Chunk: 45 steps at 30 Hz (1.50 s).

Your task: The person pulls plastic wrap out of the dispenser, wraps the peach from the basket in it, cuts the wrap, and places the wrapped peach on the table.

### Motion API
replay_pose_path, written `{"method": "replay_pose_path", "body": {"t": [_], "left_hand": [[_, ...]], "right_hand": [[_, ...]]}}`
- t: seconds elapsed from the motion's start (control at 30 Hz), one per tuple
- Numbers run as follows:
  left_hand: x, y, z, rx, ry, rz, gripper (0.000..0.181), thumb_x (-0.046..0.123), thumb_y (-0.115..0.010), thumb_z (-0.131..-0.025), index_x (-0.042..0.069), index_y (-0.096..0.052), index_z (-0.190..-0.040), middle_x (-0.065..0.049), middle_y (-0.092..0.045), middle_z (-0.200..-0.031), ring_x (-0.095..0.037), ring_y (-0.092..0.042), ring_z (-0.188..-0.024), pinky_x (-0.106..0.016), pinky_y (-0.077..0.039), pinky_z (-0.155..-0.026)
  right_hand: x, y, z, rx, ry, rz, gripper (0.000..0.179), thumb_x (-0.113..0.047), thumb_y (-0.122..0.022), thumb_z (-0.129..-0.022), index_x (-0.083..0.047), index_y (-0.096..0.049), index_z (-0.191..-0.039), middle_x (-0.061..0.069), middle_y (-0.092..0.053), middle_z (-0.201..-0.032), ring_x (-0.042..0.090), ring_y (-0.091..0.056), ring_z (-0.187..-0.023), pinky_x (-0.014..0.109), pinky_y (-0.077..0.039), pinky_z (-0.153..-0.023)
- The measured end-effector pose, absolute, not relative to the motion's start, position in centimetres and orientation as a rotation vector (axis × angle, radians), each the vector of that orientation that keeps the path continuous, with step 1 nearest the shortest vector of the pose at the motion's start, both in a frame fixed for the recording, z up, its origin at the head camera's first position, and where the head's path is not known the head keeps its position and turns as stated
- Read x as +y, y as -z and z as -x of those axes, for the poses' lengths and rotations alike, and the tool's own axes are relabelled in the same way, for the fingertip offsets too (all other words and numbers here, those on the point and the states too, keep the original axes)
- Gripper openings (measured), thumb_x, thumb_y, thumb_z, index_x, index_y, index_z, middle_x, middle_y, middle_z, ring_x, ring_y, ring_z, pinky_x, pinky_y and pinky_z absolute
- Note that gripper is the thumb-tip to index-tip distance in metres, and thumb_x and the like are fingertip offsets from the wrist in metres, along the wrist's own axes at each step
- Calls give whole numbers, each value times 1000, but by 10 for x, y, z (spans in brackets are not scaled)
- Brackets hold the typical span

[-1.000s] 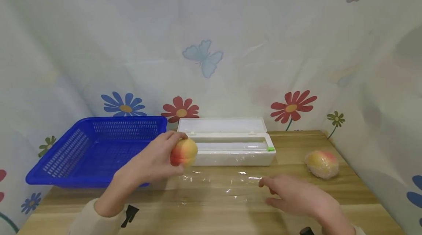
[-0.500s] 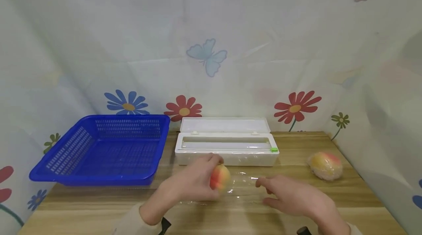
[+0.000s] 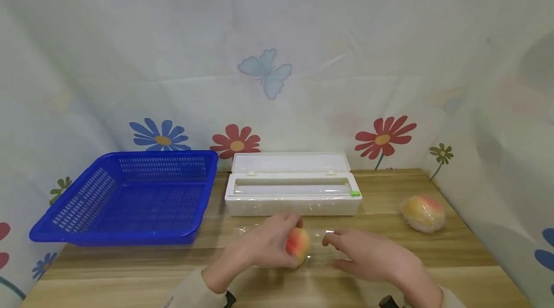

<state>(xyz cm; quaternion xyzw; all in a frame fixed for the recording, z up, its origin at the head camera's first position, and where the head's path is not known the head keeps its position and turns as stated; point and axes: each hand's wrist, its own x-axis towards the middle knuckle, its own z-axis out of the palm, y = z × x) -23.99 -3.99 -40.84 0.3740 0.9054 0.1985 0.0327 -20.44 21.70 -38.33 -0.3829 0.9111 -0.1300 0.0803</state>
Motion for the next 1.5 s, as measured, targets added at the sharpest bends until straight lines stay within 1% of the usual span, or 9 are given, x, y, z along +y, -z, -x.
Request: {"method": "replay_pose_path", "body": {"t": [0.2,0.33,0.53,0.8,0.93,1.07,1.17,1.37,1.5], "left_hand": [[-42,416,243,2743,-669,-1138,59,29,-80,-78,15,-60,-131,3,-51,-122,-7,-53,-98,-23,-49,-81],[-44,419,242,2693,-692,-1167,63,26,-77,-83,15,-58,-142,1,-51,-129,-8,-53,-108,-27,-49,-91],[-47,419,242,2687,-628,-1167,67,33,-79,-87,21,-53,-148,3,-51,-131,-8,-54,-110,-29,-50,-93],[-54,414,241,2730,-563,-1099,91,38,-85,-84,4,-39,-154,-7,-52,-144,-19,-52,-129,-37,-44,-108],[-64,412,236,2763,-477,-932,83,30,-95,-71,4,-50,-135,-7,-61,-124,-21,-59,-117,-39,-49,-100],[-72,410,232,2790,-309,-824,55,23,-98,-59,12,-57,-96,4,-57,-86,-14,-57,-82,-33,-53,-75],[-75,410,230,2771,-244,-807,44,17,-96,-58,16,-55,-76,7,-51,-74,-10,-49,-67,-29,-46,-59],[-80,413,231,2797,-230,-962,33,4,-88,-62,19,-59,-65,12,-49,-66,-6,-46,-63,-25,-43,-56],[-82,415,234,2816,-239,-1039,32,-2,-79,-64,21,-58,-59,12,-49,-63,-6,-46,-60,-24,-42,-54]], "right_hand": [[203,378,206,2799,349,1218,31,-16,-78,-91,-11,-65,-119,1,-66,-116,12,-63,-99,35,-56,-81],[195,377,209,2866,337,1245,34,-14,-80,-89,-9,-65,-118,2,-66,-116,15,-64,-101,37,-56,-81],[187,382,212,2895,314,1237,40,-12,-82,-86,-7,-65,-122,3,-65,-114,17,-64,-100,39,-56,-82],[182,394,211,2921,440,1332,39,-7,-84,-84,-11,-64,-117,-2,-62,-110,10,-60,-91,31,-56,-75],[179,396,210,2956,509,1369,40,-6,-86,-82,-11,-63,-115,-1,-59,-112,12,-59,-93,27,-55,-73],[179,395,209,2974,468,1286,36,-6,-87,-79,-13,-60,-102,-5,-56,-98,10,-54,-82,27,-51,-66],[183,396,208,2942,420,1141,32,-4,-85,-77,-16,-57,-89,-9,-52,-83,8,-47,-69,27,-44,-57],[189,410,207,2828,264,1008,35,-10,-84,-71,-20,-51,-71,-12,-43,-69,8,-40,-61,28,-39,-56],[187,419,207,2826,163,1013,37,-17,-88,-77,-19,-52,-71,-10,-44,-72,9,-42,-64,31,-43,-60]]}}
